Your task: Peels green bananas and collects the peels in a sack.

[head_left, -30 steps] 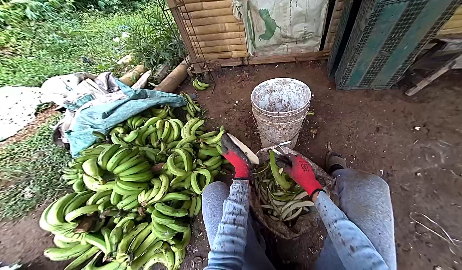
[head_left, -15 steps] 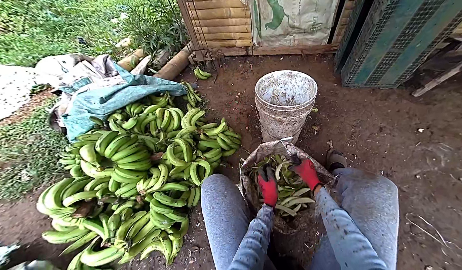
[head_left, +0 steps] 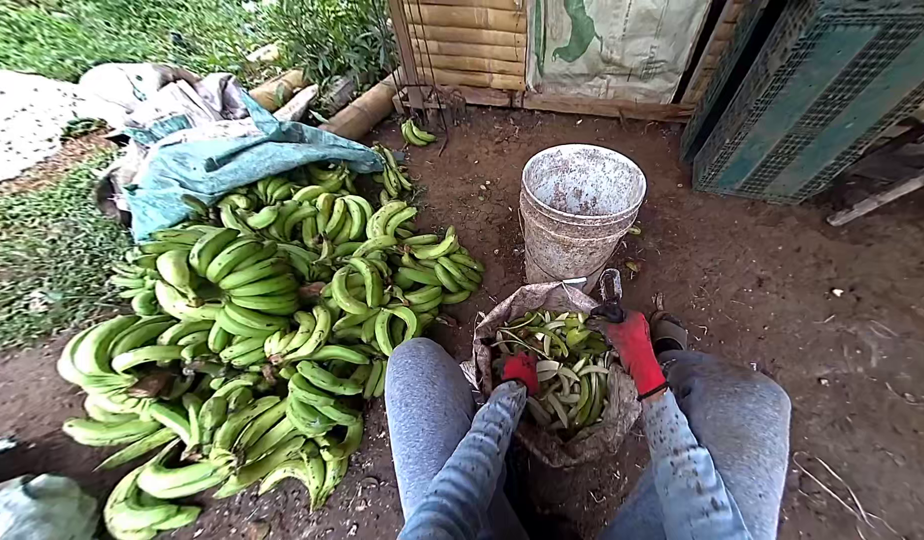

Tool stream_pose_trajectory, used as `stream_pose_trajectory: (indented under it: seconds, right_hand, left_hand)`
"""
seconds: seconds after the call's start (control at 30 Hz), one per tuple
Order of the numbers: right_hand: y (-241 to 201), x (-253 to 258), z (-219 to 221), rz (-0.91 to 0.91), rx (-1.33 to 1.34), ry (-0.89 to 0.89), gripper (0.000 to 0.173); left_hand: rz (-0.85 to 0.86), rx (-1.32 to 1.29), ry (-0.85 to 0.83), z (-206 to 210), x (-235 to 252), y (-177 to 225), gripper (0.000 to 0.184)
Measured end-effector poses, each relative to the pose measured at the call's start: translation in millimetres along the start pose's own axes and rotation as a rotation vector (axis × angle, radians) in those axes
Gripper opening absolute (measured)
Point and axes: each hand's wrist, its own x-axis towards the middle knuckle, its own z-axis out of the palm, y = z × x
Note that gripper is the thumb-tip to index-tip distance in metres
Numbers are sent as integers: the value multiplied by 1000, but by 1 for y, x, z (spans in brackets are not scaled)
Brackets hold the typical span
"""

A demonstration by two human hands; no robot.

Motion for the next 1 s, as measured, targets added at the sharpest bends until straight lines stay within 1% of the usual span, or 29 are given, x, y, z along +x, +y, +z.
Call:
stream_pose_trajectory:
  seconds: [0.07, 0.1, 0.13, 0.17, 0.2, 0.23, 0.27, 0.3, 0.33, 0.37, 0.4, 0.43, 0.47, 0.5, 0.53, 0.57, 0.6, 0.63, 0.67, 0.7, 0.73, 0.77, 0.87, 0.93, 1.0]
  right_hand:
    - [2, 2, 2, -16, 74, -5, 31]
    - [4, 1, 2, -26, 130, -14, 30]
    - [5, -1, 1, -47, 186, -26, 28]
    - [3, -2, -1, -73, 239, -47, 27]
    - [0, -3, -4, -101, 277, -70, 25]
    - [-2, -6, -6, -130, 305, -98, 25]
    - [-3, -9, -7, -162, 335, -130, 24]
    - [-4, -13, -8, -199, 366, -175, 24]
    - [-5, -14, -9, -244, 386, -232, 24]
    - [-4, -14, -10, -294, 394, -305, 24]
    - [-4, -14, -9, -341, 375, -379, 25]
    - [-3, -15, -7, -376, 338, -425, 27]
    - [-4, -17, -7, -388, 262, -414, 31]
    - [-7, -20, -9, -386, 135, -356, 39]
    - [-12, -24, -13, -381, -10, -280, 52]
    - [-15, -28, -17, -379, -134, -202, 63]
    - [-17, -31, -21, -372, -213, -127, 69]
    - [-17, -37, -23, -374, -241, -61, 69]
    - [-14, -42, -22, -406, -229, 2, 63]
    - [-11, -48, -17, -459, -212, 57, 54]
    - [-11, -54, -10, -506, -204, 81, 48]
    - [-10, -60, -1, -540, -202, 66, 45]
    - [-6, -72, 38, -564, -109, -108, 46]
    - [-9, -72, 59, -550, -19, -238, 59]
    - [-13, -68, 69, -471, 55, -350, 72]
  left_hand:
    - [-126, -46, -41, 15, -15, -6, 60]
    - [-169, -39, -58, 27, -16, -15, 54]
    - [-181, -54, -90, 26, -24, -19, 51]
    - [-146, -86, -66, 14, -28, -20, 50]
    - [-84, -175, -3, -8, -38, -17, 50]
    - [-16, -345, 122, -29, -47, -14, 49]
    - [52, -606, 242, -42, -51, -11, 48]
    - [109, -933, 270, -52, -53, -6, 51]
    - [172, -1262, 152, -58, -55, -3, 60]
    - [256, -1563, -58, -60, -59, -1, 75]
    - [317, -1817, -265, -59, -62, 2, 85]
    - [363, -2003, -368, -56, -61, 5, 83]
    - [401, -2132, -362, -54, -58, 8, 70]
    - [406, -2208, -257, -56, -57, 12, 54]
    - [418, -2248, -113, -61, -57, 13, 38]
    - [434, -2268, 42, -69, -56, 13, 27]
    - [456, -2255, 202, -78, -55, 12, 21]
    - [463, -2228, 340, -88, -53, 7, 22]
    - [467, -2195, 442, -97, -51, 0, 28]
    - [470, -2156, 505, -106, -51, -8, 38]
    - [472, -2144, 533, -116, -52, -16, 47]
    - [475, -2146, 550, -125, -54, -23, 47]
    - [492, -2161, 620, -132, -54, -36, 34]
    - [486, -2158, 634, -127, -57, -35, 39]
    - [460, -2134, 623, -119, -62, -28, 45]
